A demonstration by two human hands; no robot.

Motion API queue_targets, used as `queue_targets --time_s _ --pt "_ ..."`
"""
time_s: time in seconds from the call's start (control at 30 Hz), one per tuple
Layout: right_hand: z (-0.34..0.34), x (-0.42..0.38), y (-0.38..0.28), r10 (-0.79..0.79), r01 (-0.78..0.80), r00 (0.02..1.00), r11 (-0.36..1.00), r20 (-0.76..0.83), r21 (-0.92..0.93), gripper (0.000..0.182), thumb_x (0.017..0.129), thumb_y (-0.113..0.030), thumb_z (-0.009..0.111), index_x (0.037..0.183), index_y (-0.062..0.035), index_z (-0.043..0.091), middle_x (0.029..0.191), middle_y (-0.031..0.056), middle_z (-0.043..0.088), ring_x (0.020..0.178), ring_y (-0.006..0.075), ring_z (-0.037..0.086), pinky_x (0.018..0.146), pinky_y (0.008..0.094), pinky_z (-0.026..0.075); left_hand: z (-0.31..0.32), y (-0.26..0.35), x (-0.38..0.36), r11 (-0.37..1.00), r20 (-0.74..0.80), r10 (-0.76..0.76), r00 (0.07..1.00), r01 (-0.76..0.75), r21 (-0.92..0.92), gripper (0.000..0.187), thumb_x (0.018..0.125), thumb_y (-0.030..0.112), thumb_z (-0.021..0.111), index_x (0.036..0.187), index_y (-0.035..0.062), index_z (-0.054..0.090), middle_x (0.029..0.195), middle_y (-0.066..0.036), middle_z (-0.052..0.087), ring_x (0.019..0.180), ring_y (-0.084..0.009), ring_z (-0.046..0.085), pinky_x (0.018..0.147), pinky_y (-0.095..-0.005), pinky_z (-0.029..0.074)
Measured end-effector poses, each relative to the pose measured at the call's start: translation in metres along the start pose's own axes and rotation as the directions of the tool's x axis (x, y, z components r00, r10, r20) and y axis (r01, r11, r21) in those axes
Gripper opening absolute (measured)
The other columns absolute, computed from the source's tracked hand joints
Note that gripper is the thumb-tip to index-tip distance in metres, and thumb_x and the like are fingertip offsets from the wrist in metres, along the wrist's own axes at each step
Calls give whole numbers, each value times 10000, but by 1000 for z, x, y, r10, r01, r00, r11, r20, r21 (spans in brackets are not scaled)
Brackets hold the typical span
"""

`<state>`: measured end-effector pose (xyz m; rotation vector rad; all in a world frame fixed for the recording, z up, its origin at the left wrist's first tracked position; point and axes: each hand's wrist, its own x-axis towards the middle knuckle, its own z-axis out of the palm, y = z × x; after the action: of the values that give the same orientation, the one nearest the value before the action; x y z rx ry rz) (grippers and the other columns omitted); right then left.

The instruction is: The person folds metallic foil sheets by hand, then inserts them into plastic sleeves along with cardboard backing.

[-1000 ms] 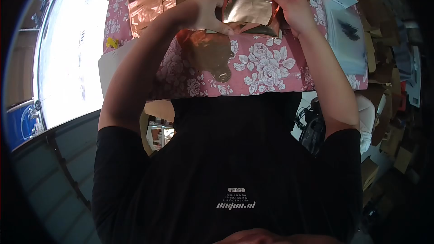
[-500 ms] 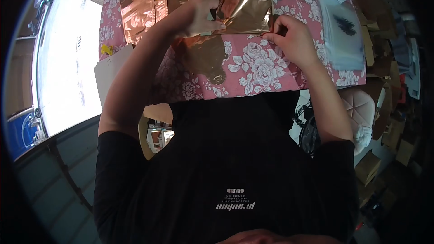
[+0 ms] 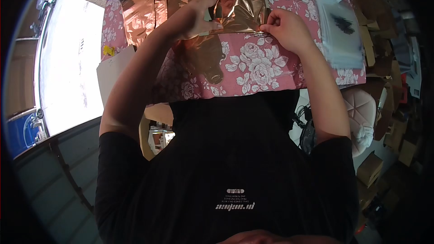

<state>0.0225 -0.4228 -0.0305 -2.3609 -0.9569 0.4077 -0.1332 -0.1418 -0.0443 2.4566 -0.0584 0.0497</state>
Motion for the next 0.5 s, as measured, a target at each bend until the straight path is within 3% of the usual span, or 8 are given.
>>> queue_targets --time_s 0.07,0.13,0.17,0.23,0.27,0.3,0.37,0.5 --pt "-4 4 -3 38 -38 996 999 82 -1 254 911 -243 866 939 -34 724 790 66 733 728 185 690 694 362 532 5 2 -1 999 -31 -24 999 22 -37 651 859 132 879 1436 -9 614 1377 -241 666 1311 -380 632 1121 -453 502" --pt "-3 4 -3 19 -17 997 999 68 -31 254 908 -243 867 939 -34 726 795 69 738 729 193 694 696 366 534 18 6 2 964 -371 -101 923 -1 -265 656 885 106 849 1472 -6 579 1372 -241 675 1291 -404 648 1118 -474 503" --pt "-3 4 -4 2 2 998 998 58 -60 253 906 -243 868 939 -35 728 800 73 743 730 201 697 698 370 536 18 5 2 965 -371 -99 923 -3 -263 656 885 106 849 1472 -6 579 1372 -241 675 1291 -404 648 1118 -474 503" --pt "-4 4 -4 5 -2 999 998 54 -62 253 905 -243 869 936 -36 728 803 77 745 733 209 701 701 373 539 8 27 -3 912 -660 232 714 76 403 629 928 180 836 1468 -19 580 1396 -257 657 1312 -427 636 1139 -498 491" --pt "-3 3 -5 8 -5 998 998 56 -64 252 903 -242 870 934 -36 728 806 82 748 735 216 704 704 377 541 9 40 -11 932 -586 291 757 -85 353 697 976 307 785 1544 -4 527 1520 -252 588 1455 -413 543 1255 -517 389" --pt "-2 4 -3 7 -3 998 998 57 -65 252 903 -242 870 934 -36 728 806 82 748 735 216 704 704 377 541 17 61 -16 932 -587 290 756 -84 352 697 976 307 785 1544 -4 527 1520 -252 588 1455 -413 543 1255 -517 389" --pt "0 5 1 21 -22 997 1000 77 4 255 901 -248 872 930 -39 729 809 92 749 741 227 709 711 377 546 38 109 -22 851 -219 271 937 -127 509 765 972 283 765 1611 -9 464 1655 -258 469 1569 -427 411 1305 -554 313" --pt "-6 3 -6 -11 11 997 1000 77 4 257 904 -244 870 929 -34 725 811 95 750 744 223 710 713 374 550 85 108 -34 891 -165 153 974 -64 449 841 1005 470 702 1626 -30 435 1712 -263 397 1638 -402 306 1350 -555 191"
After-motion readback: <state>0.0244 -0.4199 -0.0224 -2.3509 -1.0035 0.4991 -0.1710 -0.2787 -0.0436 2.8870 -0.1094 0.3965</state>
